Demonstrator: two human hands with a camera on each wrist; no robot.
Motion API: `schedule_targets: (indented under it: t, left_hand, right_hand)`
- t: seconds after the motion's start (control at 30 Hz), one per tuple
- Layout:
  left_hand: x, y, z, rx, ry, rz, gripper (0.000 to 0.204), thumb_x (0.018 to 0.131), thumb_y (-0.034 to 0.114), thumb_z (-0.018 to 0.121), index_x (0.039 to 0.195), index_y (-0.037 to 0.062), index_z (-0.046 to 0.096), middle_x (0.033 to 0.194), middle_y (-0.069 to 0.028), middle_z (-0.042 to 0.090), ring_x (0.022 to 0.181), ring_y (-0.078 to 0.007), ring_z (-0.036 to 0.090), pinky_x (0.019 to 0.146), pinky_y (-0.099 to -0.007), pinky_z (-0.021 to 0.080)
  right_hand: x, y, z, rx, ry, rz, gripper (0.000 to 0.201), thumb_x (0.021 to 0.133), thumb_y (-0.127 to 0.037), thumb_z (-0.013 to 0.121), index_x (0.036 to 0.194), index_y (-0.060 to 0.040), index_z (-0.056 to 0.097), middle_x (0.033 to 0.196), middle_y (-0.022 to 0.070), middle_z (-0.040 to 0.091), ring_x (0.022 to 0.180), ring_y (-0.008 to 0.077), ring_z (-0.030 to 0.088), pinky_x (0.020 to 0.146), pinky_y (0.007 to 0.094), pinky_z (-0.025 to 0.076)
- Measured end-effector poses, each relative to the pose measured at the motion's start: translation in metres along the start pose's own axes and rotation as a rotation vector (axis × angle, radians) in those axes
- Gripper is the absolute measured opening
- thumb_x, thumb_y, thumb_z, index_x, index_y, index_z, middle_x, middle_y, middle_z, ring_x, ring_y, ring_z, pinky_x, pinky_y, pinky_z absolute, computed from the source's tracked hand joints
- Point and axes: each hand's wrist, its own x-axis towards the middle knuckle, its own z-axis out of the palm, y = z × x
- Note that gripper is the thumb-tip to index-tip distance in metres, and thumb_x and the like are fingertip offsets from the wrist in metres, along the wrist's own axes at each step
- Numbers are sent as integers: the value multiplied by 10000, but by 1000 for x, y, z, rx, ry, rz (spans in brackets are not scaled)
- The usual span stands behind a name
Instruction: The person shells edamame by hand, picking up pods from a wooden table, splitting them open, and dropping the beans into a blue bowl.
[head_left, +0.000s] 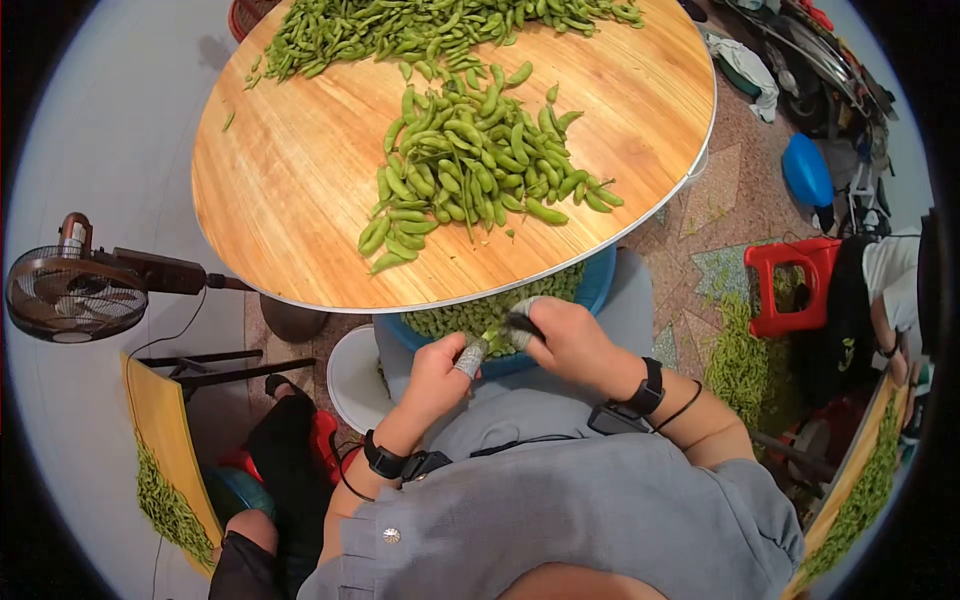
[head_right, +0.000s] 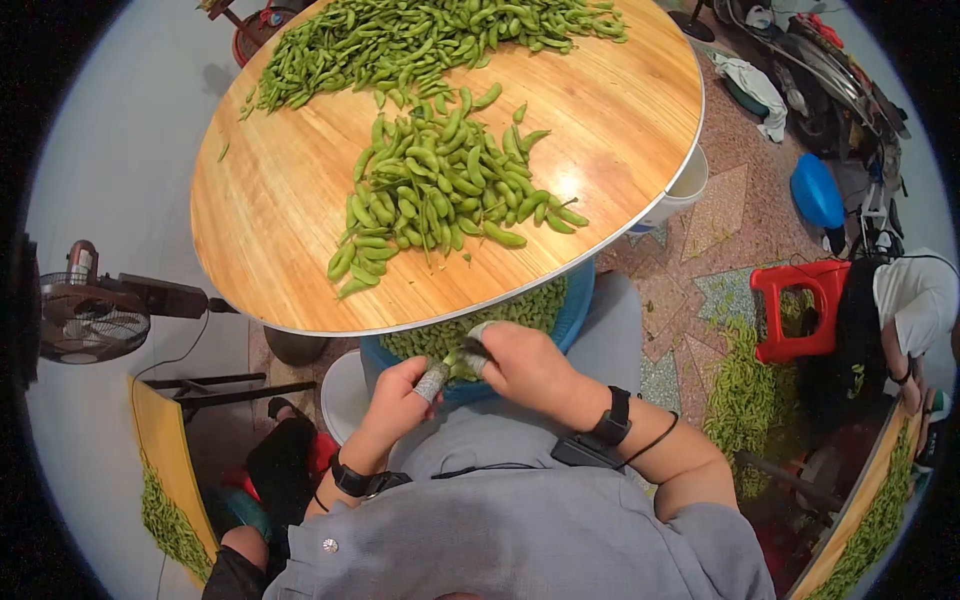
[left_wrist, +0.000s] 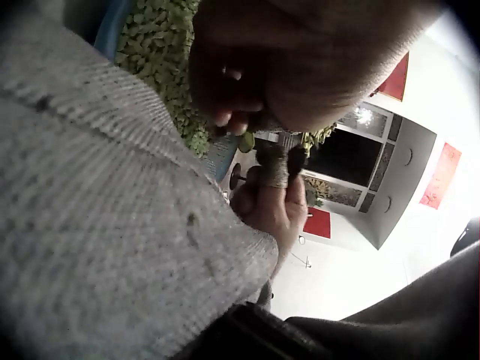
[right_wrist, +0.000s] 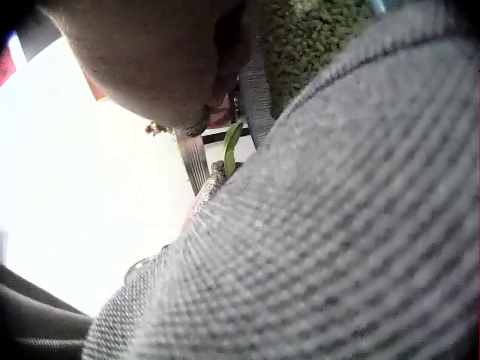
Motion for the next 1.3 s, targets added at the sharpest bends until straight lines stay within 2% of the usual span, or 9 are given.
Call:
schedule_targets:
  t: [0.33,0.47,0.53,0.73,0.93,1.0,1.07,1.2,1.3]
  left_hand:
    - [-12,25,4,-510,-185,256,107,940,90,501,921,2,559,711,-8,525,596,-100,529,547,-240,449]
    - [-16,15,-5,-454,-57,270,100,944,88,499,929,0,544,727,-10,515,604,-96,526,562,-241,452]
    - [-23,8,-15,-366,-18,255,105,942,94,504,921,3,553,746,-9,526,620,-99,542,570,-244,457]
    - [-61,-38,-64,406,491,201,127,871,107,594,915,-12,602,703,-76,592,643,-124,575,594,-281,473]
    - [-90,-52,-84,1112,668,-204,196,791,141,645,910,-13,619,879,-212,638,828,-368,621,703,-383,496]
    - [-83,-47,-82,1076,642,-219,258,797,115,618,1023,-9,610,968,-231,627,890,-376,612,739,-397,494]
    - [-67,-31,-70,823,504,292,348,824,92,583,1157,-5,564,951,-221,635,845,-316,635,710,-366,503]
    - [-29,31,-16,-148,116,267,200,912,93,524,1077,-1,587,902,-97,670,739,-158,652,626,-277,516]
    - [-8,42,-1,-371,-54,277,174,947,98,475,1041,4,587,865,-43,654,711,-94,628,587,-234,503]
  right_hand:
    - [10,-17,-7,1015,-261,486,168,873,-140,617,987,-28,566,768,-20,586,611,52,554,519,203,444]
    - [4,-12,-8,875,-245,631,153,825,-91,627,950,-22,572,793,34,604,641,131,589,552,257,475]
    - [-1,-3,-10,-64,26,16,158,777,-67,640,918,-22,585,822,116,607,718,270,609,611,339,496]
    - [28,-14,-54,-226,373,-3,198,717,-50,652,903,-23,588,881,158,584,777,351,583,657,402,494]
    - [52,8,-54,-467,342,123,185,710,-63,635,843,-16,514,808,168,549,735,376,571,630,434,498]
    - [44,8,-52,-438,310,93,189,746,-69,647,895,-2,553,784,145,584,714,307,616,619,388,504]
    - [40,-9,-45,-90,314,153,197,771,-83,654,929,3,575,775,130,602,705,246,623,616,351,498]
    - [22,-38,-26,380,149,263,231,826,-125,671,1011,4,622,772,91,644,701,99,601,619,264,472]
    - [13,-45,-15,152,102,7,280,788,-92,659,1045,2,604,830,140,617,696,253,614,636,318,492]
